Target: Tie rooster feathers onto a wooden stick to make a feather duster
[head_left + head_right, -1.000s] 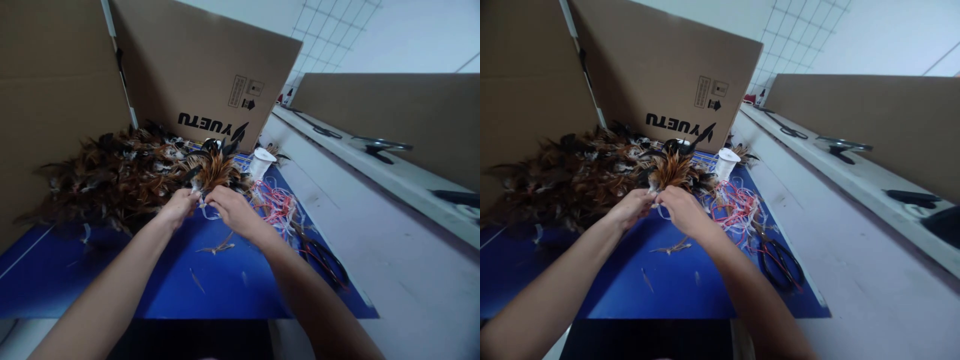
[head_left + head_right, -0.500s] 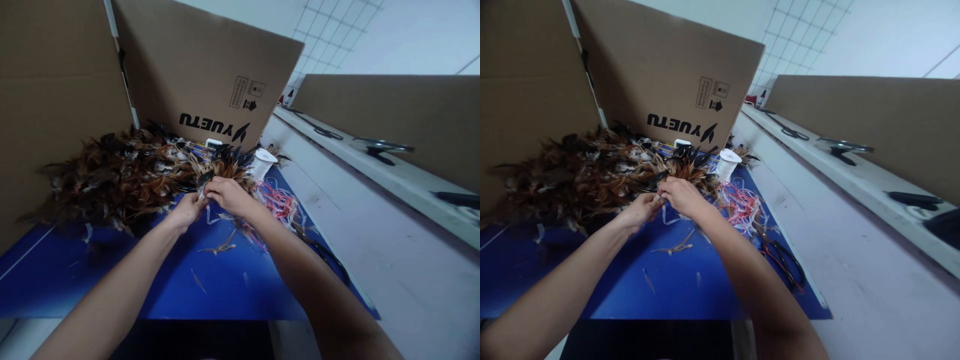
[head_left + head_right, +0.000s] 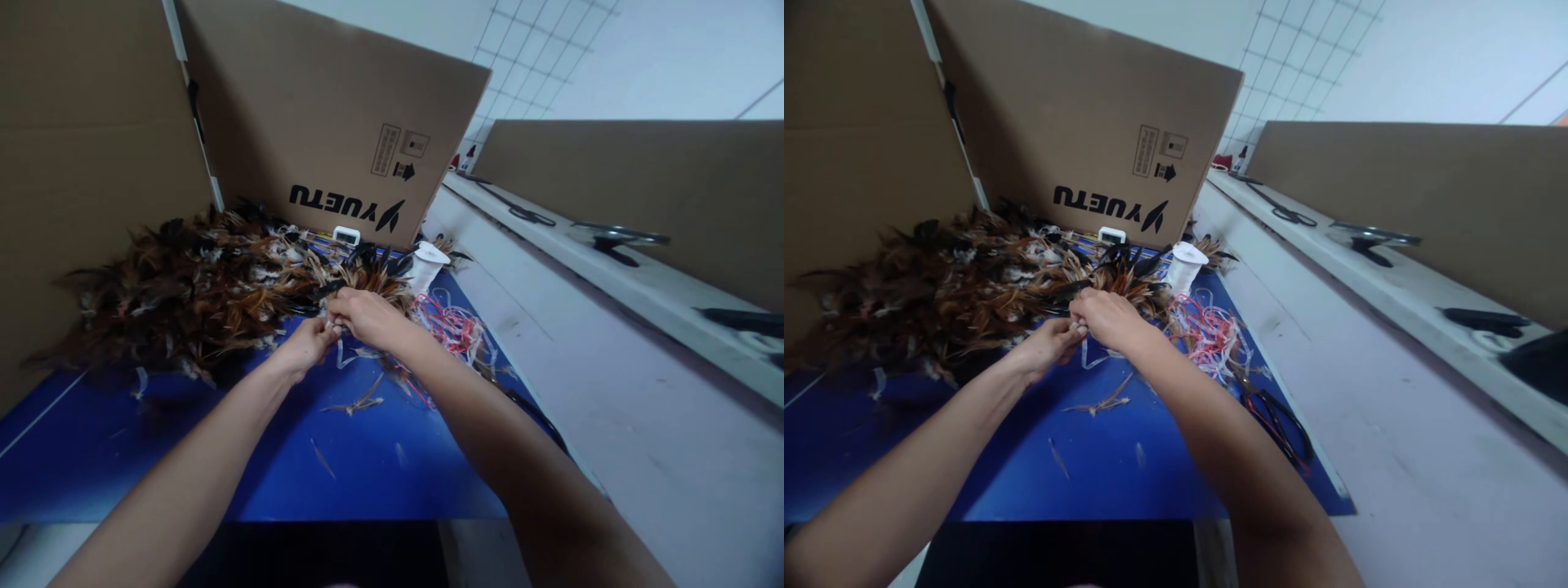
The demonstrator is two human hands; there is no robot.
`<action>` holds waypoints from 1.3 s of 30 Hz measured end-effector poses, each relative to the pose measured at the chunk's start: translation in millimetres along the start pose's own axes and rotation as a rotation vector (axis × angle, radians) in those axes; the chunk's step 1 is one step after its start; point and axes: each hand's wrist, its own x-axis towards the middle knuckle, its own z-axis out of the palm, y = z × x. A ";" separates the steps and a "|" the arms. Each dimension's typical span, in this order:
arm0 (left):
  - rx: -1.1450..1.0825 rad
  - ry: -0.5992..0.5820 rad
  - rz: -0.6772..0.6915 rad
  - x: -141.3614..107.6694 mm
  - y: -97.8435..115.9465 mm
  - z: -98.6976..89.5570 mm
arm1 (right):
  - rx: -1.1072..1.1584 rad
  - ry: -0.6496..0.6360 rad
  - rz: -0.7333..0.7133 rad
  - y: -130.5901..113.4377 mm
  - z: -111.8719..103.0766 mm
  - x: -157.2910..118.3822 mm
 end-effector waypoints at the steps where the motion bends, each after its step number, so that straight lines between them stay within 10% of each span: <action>1: 0.020 -0.007 0.001 -0.2 0.3 0.1 | 0.003 -0.004 -0.007 -0.4 -0.5 0.2; 39: -0.193 -0.055 -0.106 -4.1 11.4 0.4 | -0.021 0.037 -0.095 5.5 4.0 1.3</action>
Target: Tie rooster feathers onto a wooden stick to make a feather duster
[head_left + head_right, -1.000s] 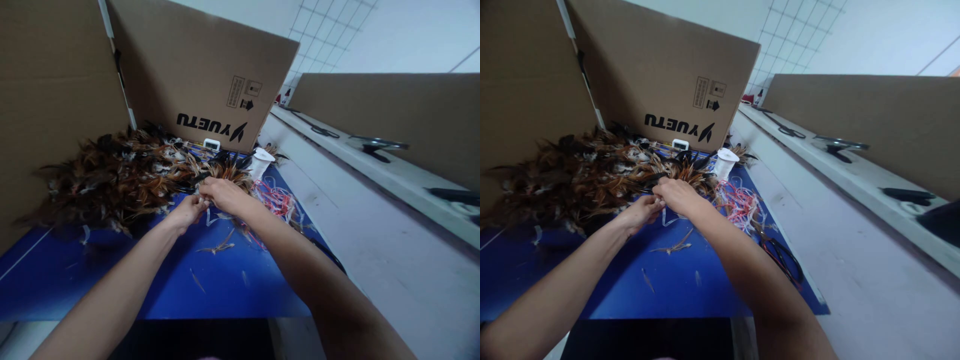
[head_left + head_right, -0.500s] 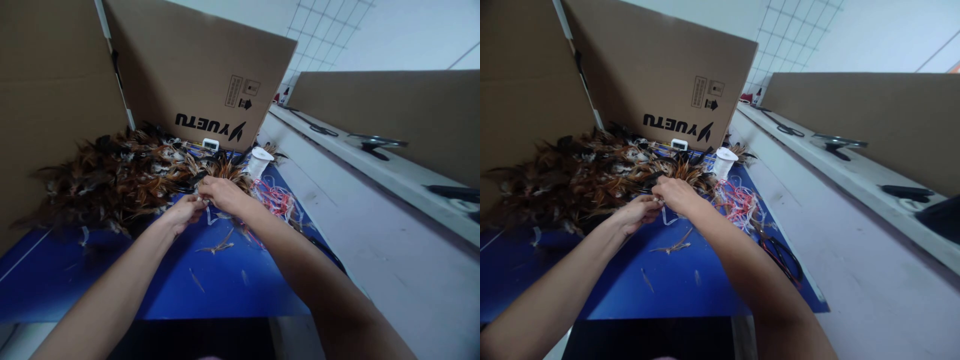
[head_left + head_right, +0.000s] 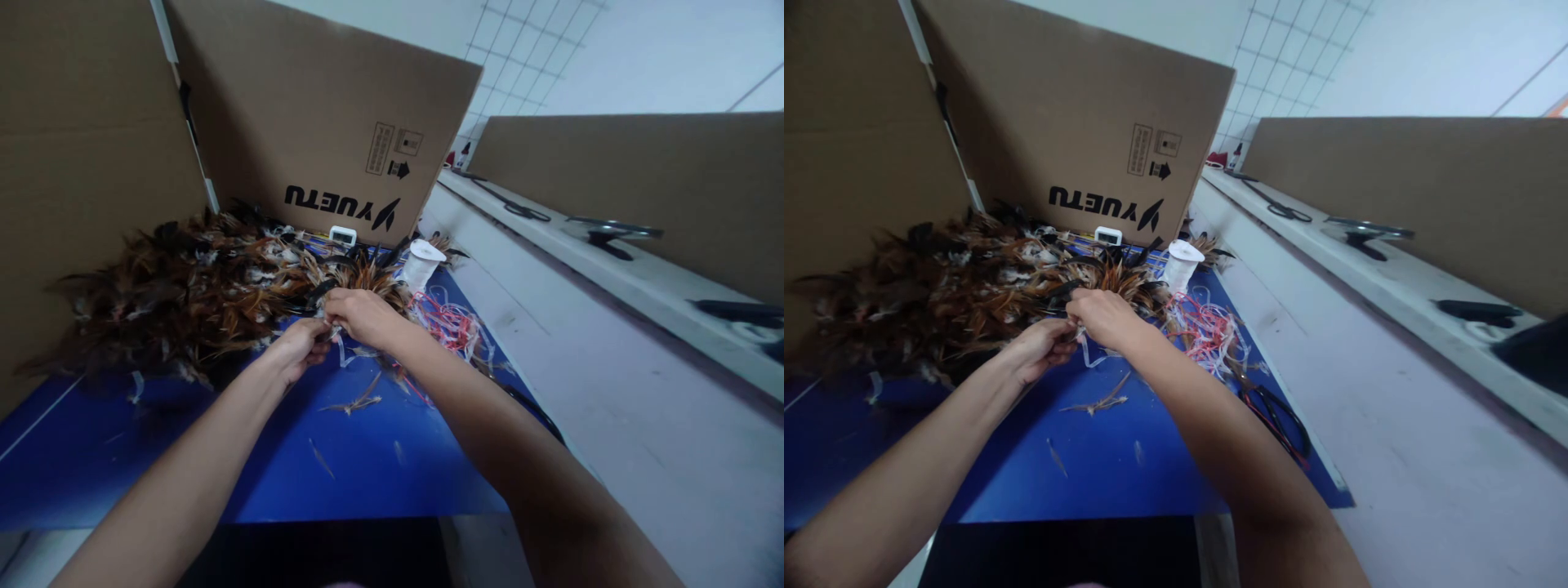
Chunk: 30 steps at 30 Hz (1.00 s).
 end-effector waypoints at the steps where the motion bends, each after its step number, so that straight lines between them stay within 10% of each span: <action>1: 0.002 -0.001 0.002 -0.2 0.0 0.0 | 0.005 -0.001 0.003 0.1 -0.2 0.1; 6: 0.000 0.005 0.009 -0.5 2.2 -0.5 | 0.037 0.055 0.059 -6.1 -8.1 -8.3; 13: 0.017 0.037 0.006 -1.6 5.7 -0.4 | -0.013 0.576 0.374 -42.3 4.6 -52.3; 21: 0.043 0.041 0.037 -5.8 7.7 4.1 | 0.692 0.450 0.604 -35.1 72.5 -50.7; 30: 0.071 0.029 0.041 -4.3 5.9 3.6 | 1.609 0.416 0.713 -37.3 60.1 -49.9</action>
